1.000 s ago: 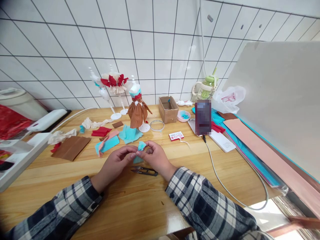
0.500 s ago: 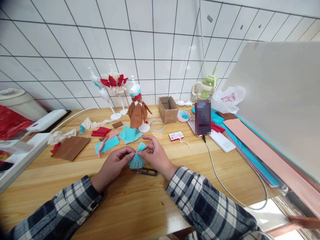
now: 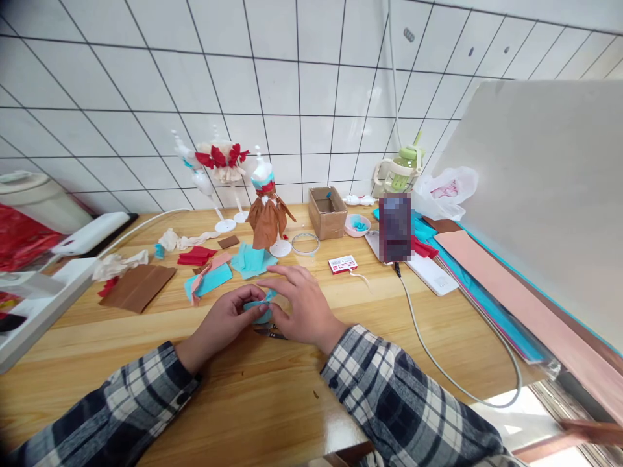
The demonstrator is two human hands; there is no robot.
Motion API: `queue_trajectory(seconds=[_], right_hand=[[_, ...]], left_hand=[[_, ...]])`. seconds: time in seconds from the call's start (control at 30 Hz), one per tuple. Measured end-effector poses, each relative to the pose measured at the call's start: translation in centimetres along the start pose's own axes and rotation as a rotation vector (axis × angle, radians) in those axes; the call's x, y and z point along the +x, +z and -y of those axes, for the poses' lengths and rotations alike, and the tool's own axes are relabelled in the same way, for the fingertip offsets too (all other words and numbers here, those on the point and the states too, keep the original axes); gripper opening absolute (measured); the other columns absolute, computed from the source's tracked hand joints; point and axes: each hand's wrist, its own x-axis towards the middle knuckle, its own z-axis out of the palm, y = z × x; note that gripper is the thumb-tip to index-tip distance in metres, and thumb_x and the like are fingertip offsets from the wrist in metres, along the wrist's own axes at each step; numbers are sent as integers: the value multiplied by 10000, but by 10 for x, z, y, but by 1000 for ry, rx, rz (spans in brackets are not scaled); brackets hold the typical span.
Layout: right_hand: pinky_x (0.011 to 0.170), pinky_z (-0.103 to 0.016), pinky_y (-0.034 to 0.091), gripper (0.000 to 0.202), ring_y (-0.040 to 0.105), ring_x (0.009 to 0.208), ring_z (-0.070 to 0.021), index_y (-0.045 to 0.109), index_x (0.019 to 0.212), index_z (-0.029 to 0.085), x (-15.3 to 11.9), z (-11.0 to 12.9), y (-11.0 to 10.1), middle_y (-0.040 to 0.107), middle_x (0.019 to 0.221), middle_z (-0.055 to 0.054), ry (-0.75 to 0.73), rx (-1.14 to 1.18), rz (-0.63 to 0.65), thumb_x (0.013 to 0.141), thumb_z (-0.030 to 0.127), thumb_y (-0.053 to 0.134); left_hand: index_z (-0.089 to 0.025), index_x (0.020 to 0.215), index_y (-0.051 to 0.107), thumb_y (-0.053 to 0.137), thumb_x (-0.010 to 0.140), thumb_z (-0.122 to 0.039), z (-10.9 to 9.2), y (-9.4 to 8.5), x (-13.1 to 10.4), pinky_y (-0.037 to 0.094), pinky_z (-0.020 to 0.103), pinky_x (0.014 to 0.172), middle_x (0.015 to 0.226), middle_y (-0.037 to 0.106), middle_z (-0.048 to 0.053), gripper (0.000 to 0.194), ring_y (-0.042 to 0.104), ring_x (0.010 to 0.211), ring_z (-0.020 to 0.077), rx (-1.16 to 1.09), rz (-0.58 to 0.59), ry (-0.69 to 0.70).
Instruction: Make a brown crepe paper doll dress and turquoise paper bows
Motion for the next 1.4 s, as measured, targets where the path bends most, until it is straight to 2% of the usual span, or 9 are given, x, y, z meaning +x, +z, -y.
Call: queue_trajectory(seconds=[0.1,0.23,0.47,0.63,0.8,0.9,1.13,1.3,1.4], right_hand=[[926,-397,397,199,538,1015,-224,652,952,230,0,-5,0,647,1046,-59,35,-38,-23,761,190,617],[801,-338,433,54,570,861,-194,626,805,204,1,-9,4,656,853,-42,137,4,-46,770,245,630],[673,-266,414,160,560,752,-147,632,854,200,1,-7,5,662,835,-6,289,123,53,734,305,650],[545,-237,357,235,455,568,-103,588,682,172,1,-9,11,538,603,27,486,349,33,765,392,612],[446,-204,338,345,428,482,-76,551,720,173,0,-5,18,534,603,40,777,836,53,694,495,670],[416,-200,356,361,431,464,-79,557,725,182,0,-2,19,526,577,46,788,848,2,673,513,691],[464,-205,445,352,492,480,-74,582,739,166,-1,-5,22,610,649,23,856,1014,19,659,479,721],[531,-215,478,368,555,541,-86,588,799,166,-2,-7,23,662,724,-4,867,1082,14,662,474,734],[565,-240,493,375,567,575,-103,577,797,174,-2,-6,24,643,715,4,826,1043,25,672,498,718]], left_hand=[[-181,764,607,641,741,-364,-3,-2,-1,432,253,677,756,625,9,188,550,710,173,70,2,11],[-182,809,631,631,748,-364,-4,-3,-1,432,263,698,774,640,13,192,562,735,186,132,-47,3],[-181,813,641,645,735,-380,-5,-4,-1,440,267,701,789,653,18,214,577,755,196,82,-42,-13],[-175,818,629,659,726,-388,-1,-4,0,439,259,660,770,635,10,235,558,700,173,41,-58,-27],[-185,911,627,696,711,-384,4,-4,-1,461,267,682,830,654,15,291,584,736,182,-64,-84,-52],[-178,986,625,717,695,-389,6,-2,1,475,294,768,906,685,30,371,611,835,205,-212,-29,-82],[-157,777,682,709,709,-374,7,2,5,478,306,805,799,721,23,229,634,781,194,-304,-56,-174],[-163,834,679,743,684,-358,12,3,6,471,328,843,791,716,23,254,639,799,193,-437,-38,-171],[-164,753,676,728,702,-367,14,2,7,470,324,842,791,717,24,216,636,792,190,-442,-30,-163]])
